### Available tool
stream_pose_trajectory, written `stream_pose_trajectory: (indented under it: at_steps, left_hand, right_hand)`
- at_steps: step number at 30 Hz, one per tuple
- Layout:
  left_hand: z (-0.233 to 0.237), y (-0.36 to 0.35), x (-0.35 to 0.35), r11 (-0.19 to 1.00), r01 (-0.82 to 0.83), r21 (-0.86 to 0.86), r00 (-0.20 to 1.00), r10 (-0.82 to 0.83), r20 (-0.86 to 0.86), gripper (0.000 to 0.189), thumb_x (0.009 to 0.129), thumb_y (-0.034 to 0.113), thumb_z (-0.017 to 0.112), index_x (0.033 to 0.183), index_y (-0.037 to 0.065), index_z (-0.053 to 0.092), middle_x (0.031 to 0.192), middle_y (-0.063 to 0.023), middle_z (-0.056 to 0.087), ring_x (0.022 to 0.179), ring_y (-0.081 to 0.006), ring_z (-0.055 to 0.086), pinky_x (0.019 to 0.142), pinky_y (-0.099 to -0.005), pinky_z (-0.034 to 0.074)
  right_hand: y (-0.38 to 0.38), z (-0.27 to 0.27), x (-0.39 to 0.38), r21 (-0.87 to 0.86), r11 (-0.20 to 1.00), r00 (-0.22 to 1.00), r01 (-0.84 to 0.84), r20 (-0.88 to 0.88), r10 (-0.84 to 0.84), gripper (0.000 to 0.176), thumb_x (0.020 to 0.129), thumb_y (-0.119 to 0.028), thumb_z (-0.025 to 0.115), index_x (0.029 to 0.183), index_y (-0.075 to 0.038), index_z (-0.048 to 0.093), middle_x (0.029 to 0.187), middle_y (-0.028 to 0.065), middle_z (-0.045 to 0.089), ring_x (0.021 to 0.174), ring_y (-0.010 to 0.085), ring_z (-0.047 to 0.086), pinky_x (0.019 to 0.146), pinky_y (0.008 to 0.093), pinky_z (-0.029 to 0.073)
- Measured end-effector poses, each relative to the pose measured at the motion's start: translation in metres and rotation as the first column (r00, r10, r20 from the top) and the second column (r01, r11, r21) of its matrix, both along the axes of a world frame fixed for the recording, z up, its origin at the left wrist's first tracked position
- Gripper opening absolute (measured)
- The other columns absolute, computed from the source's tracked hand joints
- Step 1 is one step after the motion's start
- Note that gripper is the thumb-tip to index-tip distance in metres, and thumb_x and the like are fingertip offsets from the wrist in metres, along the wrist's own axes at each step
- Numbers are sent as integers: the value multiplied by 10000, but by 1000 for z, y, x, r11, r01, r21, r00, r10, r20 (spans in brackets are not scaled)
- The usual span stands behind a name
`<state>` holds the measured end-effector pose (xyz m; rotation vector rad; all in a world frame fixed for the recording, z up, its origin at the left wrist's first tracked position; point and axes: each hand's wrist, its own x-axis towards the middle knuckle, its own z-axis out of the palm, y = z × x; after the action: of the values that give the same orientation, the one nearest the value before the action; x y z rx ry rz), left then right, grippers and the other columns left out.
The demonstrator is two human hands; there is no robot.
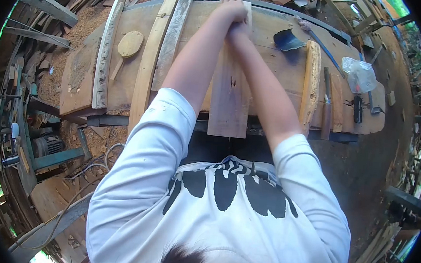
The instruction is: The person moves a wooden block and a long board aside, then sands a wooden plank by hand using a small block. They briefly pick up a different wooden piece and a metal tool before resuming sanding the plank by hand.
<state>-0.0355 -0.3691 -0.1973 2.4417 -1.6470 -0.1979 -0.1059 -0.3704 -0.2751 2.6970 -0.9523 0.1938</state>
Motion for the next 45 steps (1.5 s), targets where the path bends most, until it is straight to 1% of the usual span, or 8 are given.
stream_pose_trajectory:
  at_steps: [2,7,13,25,29,35,37,45]
  left_hand:
    - [8,3,-1,999,-1,-42,993,-4,-115,727,977,333,416,1499,-117,184,1558,-352,174,1472,-494,105,1213,-486,150]
    - [-3,136,-89,962,272,27,892,-263,366,461,948,164,406,1226,-177,545,1456,-433,289,1375,-616,216,1176,-602,155]
    - [29,284,-225,960,3,-281,960,-82,-269,585,956,165,469,1392,-202,335,1447,-455,262,1398,-614,156,1172,-598,177]
    - [-2,21,-13,961,-109,-254,978,58,-201,658,946,267,446,1465,-106,287,1539,-287,299,1466,-401,235,1198,-450,236]
    - [-48,-23,24,977,-64,-202,997,70,25,635,949,272,439,1436,-120,328,1529,-312,293,1451,-454,231,1190,-470,246]
    - [-44,133,-89,934,189,-305,980,-197,2,652,970,273,446,1420,-176,303,1546,-360,185,1461,-505,121,1210,-528,129]
    - [25,213,-156,963,17,-268,936,-110,-335,700,960,278,470,1471,-138,235,1562,-349,146,1467,-497,104,1213,-507,143]
    - [37,268,-208,986,-68,-155,973,31,-229,770,943,363,479,1511,-80,206,1589,-289,160,1500,-426,89,1200,-557,108]
  right_hand:
    - [0,4,0,-276,957,982,88,-134,-130,644,980,-342,341,1561,-105,196,1619,108,229,1497,246,193,1213,405,136]
    - [141,71,-126,437,861,947,-260,291,138,640,901,-221,504,1493,-28,355,1535,172,371,1465,369,224,1209,453,151]
    - [276,80,-255,272,934,973,-230,56,223,640,926,-377,494,1474,-67,382,1516,140,402,1443,329,286,1204,490,177]
    - [36,54,-43,107,971,971,-213,129,199,564,966,-326,421,1490,-123,375,1551,122,364,1461,301,275,1182,437,219]
    - [4,53,-15,409,904,985,-122,160,60,573,973,-314,415,1506,-118,336,1578,118,321,1452,267,305,1175,383,253]
    - [130,67,-126,150,970,978,-194,109,179,663,936,-353,459,1525,-92,305,1594,165,258,1483,376,181,1198,481,183]
    - [187,86,-184,316,928,980,-199,54,192,703,918,-366,484,1527,-72,293,1600,205,215,1497,384,128,1200,473,177]
    - [239,115,-229,478,851,974,-216,46,221,744,906,-363,508,1538,-64,252,1619,197,160,1503,357,120,1183,532,149]
